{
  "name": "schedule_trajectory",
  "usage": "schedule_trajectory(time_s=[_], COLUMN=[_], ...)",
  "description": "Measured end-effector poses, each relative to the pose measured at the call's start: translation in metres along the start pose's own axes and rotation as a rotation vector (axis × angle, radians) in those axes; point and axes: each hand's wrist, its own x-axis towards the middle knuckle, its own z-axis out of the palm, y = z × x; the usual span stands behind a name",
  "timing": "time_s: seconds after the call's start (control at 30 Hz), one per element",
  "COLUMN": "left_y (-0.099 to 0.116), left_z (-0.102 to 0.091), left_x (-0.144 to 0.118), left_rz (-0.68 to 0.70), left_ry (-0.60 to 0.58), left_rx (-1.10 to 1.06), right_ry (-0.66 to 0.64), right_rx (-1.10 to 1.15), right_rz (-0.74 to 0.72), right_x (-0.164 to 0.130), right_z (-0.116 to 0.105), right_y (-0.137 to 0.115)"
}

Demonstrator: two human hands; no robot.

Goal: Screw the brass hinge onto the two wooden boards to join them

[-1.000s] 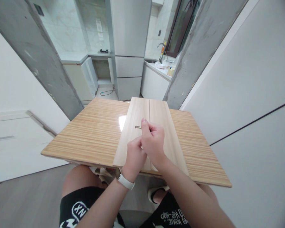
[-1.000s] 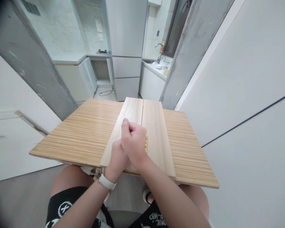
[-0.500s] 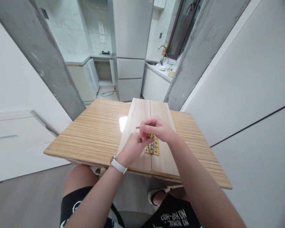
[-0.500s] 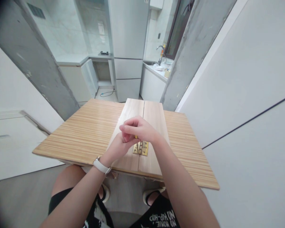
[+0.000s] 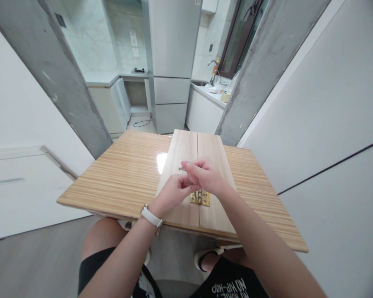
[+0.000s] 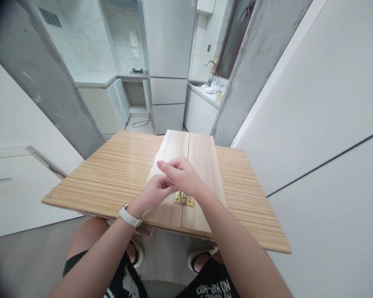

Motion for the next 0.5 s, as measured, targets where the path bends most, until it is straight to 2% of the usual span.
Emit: schedule_trajectory(time_s=[0.1, 0.27, 0.33, 0.4, 0.43, 0.5], left_y=[0.005, 0.013, 0.01, 0.004, 0.001, -0.004], left_z=[0.013, 0.038, 0.043, 0.043, 0.041, 0.034], left_x=[-0.009, -0.023, -0.027, -0.029, -0.029, -0.028], left_rz=[0.015, 0.012, 0.017, 0.022, 0.02, 0.008], left_ry=[0.127, 0.379, 0.437, 0.444, 0.428, 0.378], left_rx=[-0.013, 0.233, 0.303, 0.308, 0.285, 0.217], right_ry=[0.257, 0.676, 0.774, 0.759, 0.701, 0.481], right_rx=[-0.004, -0.111, -0.123, -0.112, -0.111, -0.123], right_rz=[-0.022, -0.044, -0.043, -0.048, -0.058, -0.079], right_x=[-0.007, -0.018, -0.02, -0.02, -0.02, -0.017], right_z=[0.011, 0.045, 0.056, 0.059, 0.056, 0.045], right_y=[0.007, 0.009, 0.009, 0.008, 0.006, 0.001])
